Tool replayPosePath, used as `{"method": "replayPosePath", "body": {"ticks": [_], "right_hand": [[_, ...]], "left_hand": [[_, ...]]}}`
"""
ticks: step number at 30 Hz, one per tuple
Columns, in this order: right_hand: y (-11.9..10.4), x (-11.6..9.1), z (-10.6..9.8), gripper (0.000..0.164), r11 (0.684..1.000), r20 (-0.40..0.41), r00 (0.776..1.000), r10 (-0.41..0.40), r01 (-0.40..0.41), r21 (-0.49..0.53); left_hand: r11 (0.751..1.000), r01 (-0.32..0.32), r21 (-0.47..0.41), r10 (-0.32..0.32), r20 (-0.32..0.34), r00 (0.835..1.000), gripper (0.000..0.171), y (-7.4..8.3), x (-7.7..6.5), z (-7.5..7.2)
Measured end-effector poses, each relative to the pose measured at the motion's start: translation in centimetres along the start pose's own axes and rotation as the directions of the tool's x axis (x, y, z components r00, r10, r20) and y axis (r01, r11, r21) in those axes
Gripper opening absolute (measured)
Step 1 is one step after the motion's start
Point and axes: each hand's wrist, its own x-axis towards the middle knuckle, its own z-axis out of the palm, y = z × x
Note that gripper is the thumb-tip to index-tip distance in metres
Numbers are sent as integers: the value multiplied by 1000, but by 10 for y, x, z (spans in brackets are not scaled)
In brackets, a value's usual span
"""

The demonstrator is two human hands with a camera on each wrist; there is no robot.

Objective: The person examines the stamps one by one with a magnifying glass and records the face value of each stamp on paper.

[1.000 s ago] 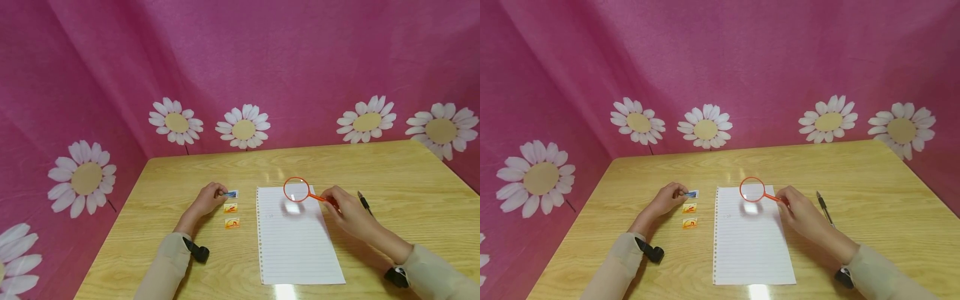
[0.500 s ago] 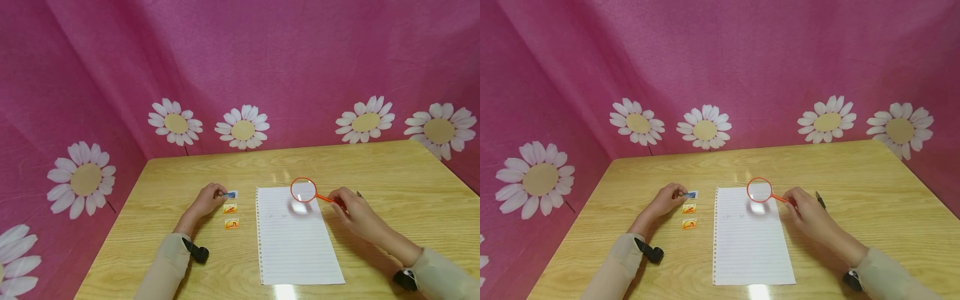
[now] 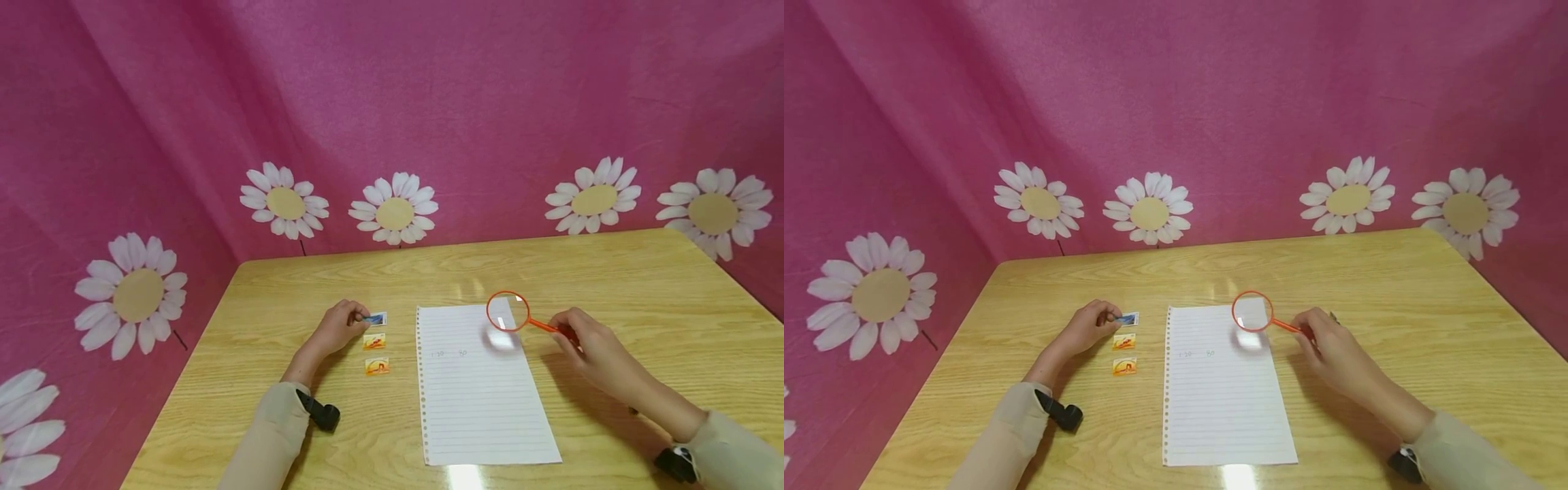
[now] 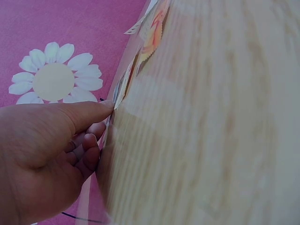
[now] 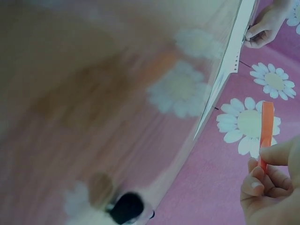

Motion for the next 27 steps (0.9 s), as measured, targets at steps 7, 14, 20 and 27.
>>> {"method": "replayPosePath", "body": {"ticks": [7,14,20,27], "right_hand": [[5,-6,-5,16,1000,-21,1000,-23,23,0],[8,-11,-9,13,999,-32,999,-19,18,-29],[10,-15,-13,10,999,-36,999,-5,4,-37],[13,-21,-17,7,999,-45,999,-9,8,-36]], "left_hand": [[1000,-5,1,5,-3,1000,12,-2,0,1],[1000,-17,17,17,0,1000,12,-2,0,0],[1000,-21,13,21,10,1000,12,-1,0,-1],[1000,-19,21,19,8,1000,13,0,0,0]]}}
